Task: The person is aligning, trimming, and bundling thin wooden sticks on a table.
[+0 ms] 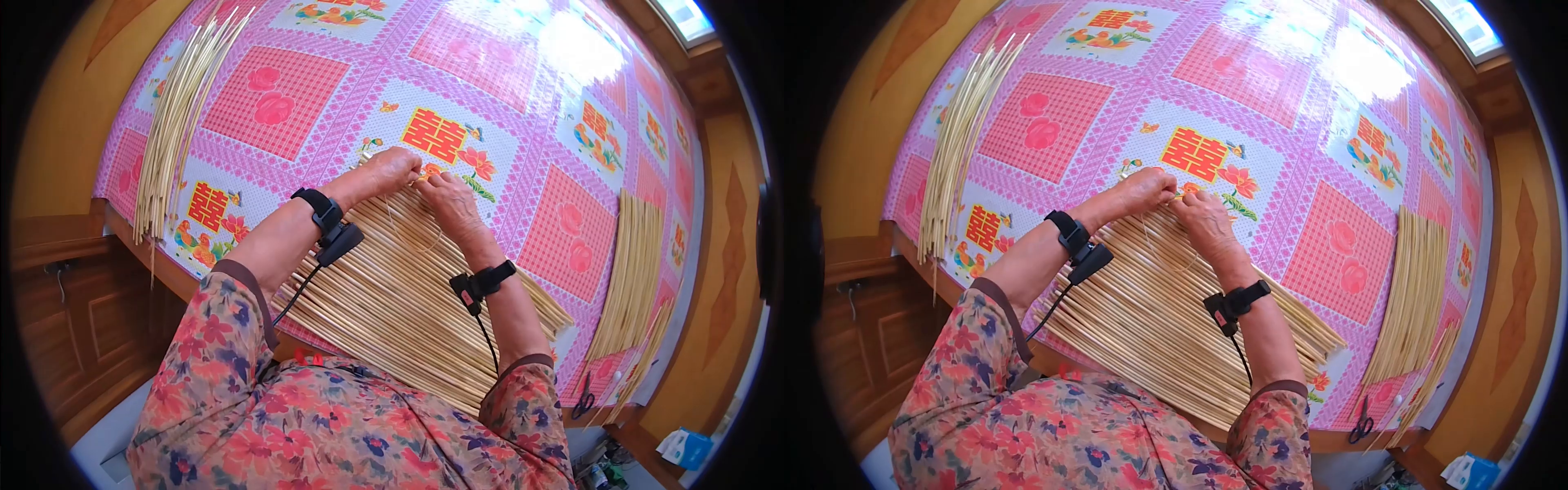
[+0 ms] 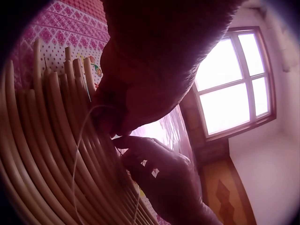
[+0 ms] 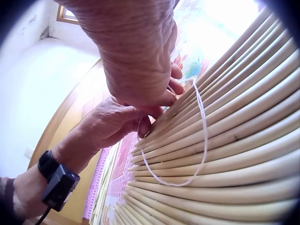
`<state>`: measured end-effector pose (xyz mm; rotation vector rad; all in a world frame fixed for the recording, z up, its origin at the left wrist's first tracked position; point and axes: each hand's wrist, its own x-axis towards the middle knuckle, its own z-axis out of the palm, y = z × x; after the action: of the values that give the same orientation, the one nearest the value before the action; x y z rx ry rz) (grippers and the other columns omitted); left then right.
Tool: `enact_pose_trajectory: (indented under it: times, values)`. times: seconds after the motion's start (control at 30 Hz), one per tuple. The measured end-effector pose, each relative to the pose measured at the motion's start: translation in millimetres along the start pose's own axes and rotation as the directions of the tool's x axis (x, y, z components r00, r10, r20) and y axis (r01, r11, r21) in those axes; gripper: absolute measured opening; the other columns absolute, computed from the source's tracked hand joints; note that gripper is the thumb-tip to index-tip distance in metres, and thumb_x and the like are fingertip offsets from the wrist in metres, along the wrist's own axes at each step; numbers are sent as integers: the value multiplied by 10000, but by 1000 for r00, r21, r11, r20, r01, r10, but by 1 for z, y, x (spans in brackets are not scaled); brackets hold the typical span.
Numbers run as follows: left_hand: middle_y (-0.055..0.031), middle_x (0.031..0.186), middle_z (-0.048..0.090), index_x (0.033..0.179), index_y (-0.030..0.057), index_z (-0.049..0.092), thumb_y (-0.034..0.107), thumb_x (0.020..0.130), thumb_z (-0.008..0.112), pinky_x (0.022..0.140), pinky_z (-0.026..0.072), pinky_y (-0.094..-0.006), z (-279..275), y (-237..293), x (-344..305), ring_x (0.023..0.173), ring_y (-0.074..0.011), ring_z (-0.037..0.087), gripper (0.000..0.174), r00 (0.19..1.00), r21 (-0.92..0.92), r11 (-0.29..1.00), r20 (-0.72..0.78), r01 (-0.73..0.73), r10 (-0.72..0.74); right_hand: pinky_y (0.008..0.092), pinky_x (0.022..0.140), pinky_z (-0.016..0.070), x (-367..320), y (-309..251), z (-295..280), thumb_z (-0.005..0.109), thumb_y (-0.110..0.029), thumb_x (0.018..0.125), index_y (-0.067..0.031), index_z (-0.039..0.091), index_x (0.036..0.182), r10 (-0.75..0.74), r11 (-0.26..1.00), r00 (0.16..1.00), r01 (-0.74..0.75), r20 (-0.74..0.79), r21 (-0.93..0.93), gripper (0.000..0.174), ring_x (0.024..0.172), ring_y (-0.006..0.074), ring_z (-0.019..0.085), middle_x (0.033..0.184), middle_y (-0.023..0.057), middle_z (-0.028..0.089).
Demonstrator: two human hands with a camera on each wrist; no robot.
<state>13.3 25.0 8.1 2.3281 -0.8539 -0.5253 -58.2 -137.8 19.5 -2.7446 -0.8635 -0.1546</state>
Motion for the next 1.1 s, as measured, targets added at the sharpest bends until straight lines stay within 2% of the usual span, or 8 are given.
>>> enact_pose_trajectory:
  times: [0.27,0.47,0.57,0.8,0.9,0.93,1.0,1.1]
  values:
    - [-181,735,600,779,44,615,188,734,569,633,444,-404,-5,2,-1,735,-342,577,157,1000,0,1000,0,-10,10,355,656,441,4,-13,13,533,-84,691,-68,525,817,109,991,993,-106,36,-84,128,786,235,542,780,79,541]
    - [-181,738,599,767,46,613,181,729,557,630,441,-407,-10,5,-1,728,-345,573,151,994,-60,997,98,47,-41,331,622,442,7,-12,4,547,-105,694,-79,518,781,-10,989,999,4,-43,-149,96,733,215,544,748,58,531]
    - [-178,744,600,773,46,611,173,736,542,629,444,-405,-10,4,-3,729,-346,574,149,999,-15,1000,49,-11,12,319,602,446,-5,-8,-2,583,-91,682,-77,519,762,-125,992,966,123,-227,-22,103,692,209,542,735,54,531]
    - [-173,757,592,758,41,588,155,757,520,660,453,-411,3,-1,-7,760,-341,570,133,989,64,996,-124,-68,75,351,774,474,-57,-40,-8,595,78,680,-29,498,781,220,855,909,-5,-354,519,176,895,275,583,902,108,597]
    - [-167,773,586,753,37,574,145,766,508,670,455,-414,6,3,-6,778,-336,569,127,989,105,992,-123,-65,78,334,826,460,-82,-59,-20,545,83,737,-25,481,831,411,598,882,-69,-231,799,157,891,238,607,883,111,612]
    - [-164,784,583,753,34,567,138,770,502,674,456,-415,6,4,-6,786,-334,569,124,991,141,988,-113,-59,75,359,837,454,-91,-72,-27,487,93,774,-28,468,835,561,342,811,-40,-169,939,137,893,233,602,862,96,607]
    - [-165,799,579,767,28,561,133,773,497,677,457,-420,7,4,-6,787,-336,568,123,991,153,986,-109,-63,80,397,846,450,-91,-79,-41,421,85,811,-28,458,836,629,102,774,9,-71,995,122,876,246,596,799,87,584]
    - [-163,796,567,769,21,544,126,774,495,679,451,-417,8,9,-7,789,-334,556,116,993,176,984,-108,-34,53,379,759,490,-97,-80,-58,394,61,826,-23,454,848,655,31,741,173,-150,984,106,756,244,604,738,83,549]
